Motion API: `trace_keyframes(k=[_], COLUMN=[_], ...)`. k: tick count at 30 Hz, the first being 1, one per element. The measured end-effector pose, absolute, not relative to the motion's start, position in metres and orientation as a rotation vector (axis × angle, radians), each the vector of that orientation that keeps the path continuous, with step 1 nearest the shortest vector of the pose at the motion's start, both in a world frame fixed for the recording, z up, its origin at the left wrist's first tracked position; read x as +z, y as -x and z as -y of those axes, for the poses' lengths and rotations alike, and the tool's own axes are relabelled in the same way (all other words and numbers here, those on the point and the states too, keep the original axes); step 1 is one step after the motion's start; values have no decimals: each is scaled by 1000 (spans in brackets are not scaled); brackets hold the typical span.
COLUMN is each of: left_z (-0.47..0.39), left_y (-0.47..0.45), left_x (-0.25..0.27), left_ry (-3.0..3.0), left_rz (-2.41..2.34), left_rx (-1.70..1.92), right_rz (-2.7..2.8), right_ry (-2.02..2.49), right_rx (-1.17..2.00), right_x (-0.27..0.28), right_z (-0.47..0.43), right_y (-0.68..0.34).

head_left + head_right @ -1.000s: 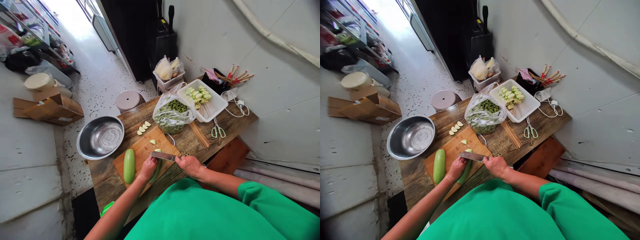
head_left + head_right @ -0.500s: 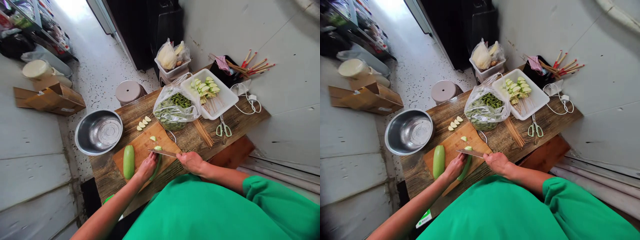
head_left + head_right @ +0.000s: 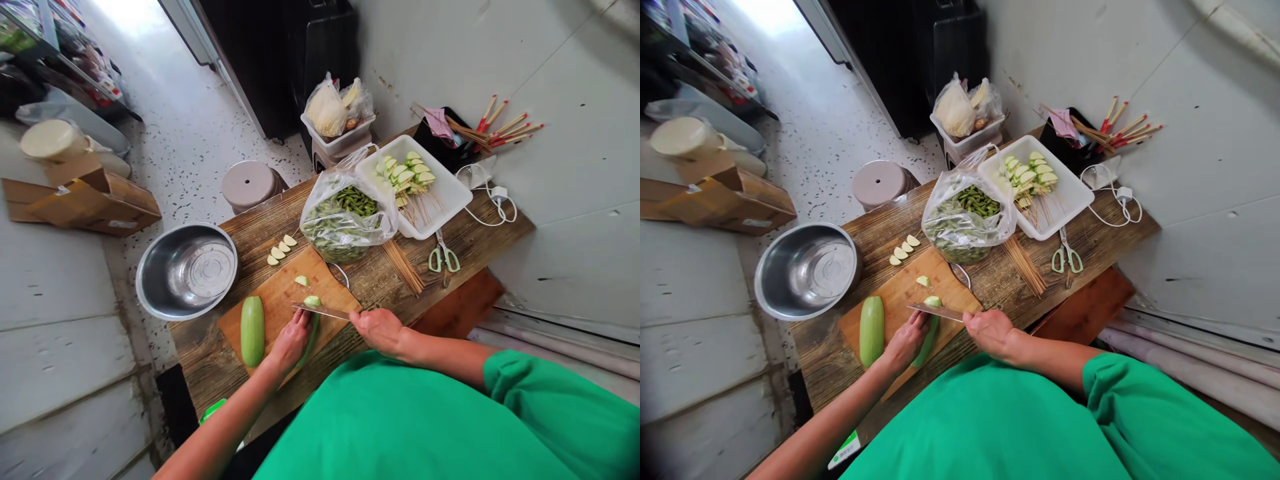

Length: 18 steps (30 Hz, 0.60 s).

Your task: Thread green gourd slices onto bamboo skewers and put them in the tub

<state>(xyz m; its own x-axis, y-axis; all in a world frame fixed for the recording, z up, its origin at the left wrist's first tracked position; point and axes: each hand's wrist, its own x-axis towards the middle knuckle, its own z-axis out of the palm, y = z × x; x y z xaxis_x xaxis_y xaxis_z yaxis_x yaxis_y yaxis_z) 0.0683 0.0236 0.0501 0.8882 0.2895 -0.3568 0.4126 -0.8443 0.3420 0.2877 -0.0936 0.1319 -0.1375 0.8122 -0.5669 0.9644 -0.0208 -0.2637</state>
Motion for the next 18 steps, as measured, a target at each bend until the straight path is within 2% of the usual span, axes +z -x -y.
trace_keyframes(k=[8,18], left_z=[-25,-25], left_y=[-67,-64], left_x=[49,45], left_ry=[-2679,-2662], left_rz=[-484,-497], left_rx=[-345,-316], right_rz=[-2007,-2019], right_ry=[-1848,-1857], right_rx=[-972,-901], right_x=[135,127], right_z=[90,93], right_y=[-290,-282])
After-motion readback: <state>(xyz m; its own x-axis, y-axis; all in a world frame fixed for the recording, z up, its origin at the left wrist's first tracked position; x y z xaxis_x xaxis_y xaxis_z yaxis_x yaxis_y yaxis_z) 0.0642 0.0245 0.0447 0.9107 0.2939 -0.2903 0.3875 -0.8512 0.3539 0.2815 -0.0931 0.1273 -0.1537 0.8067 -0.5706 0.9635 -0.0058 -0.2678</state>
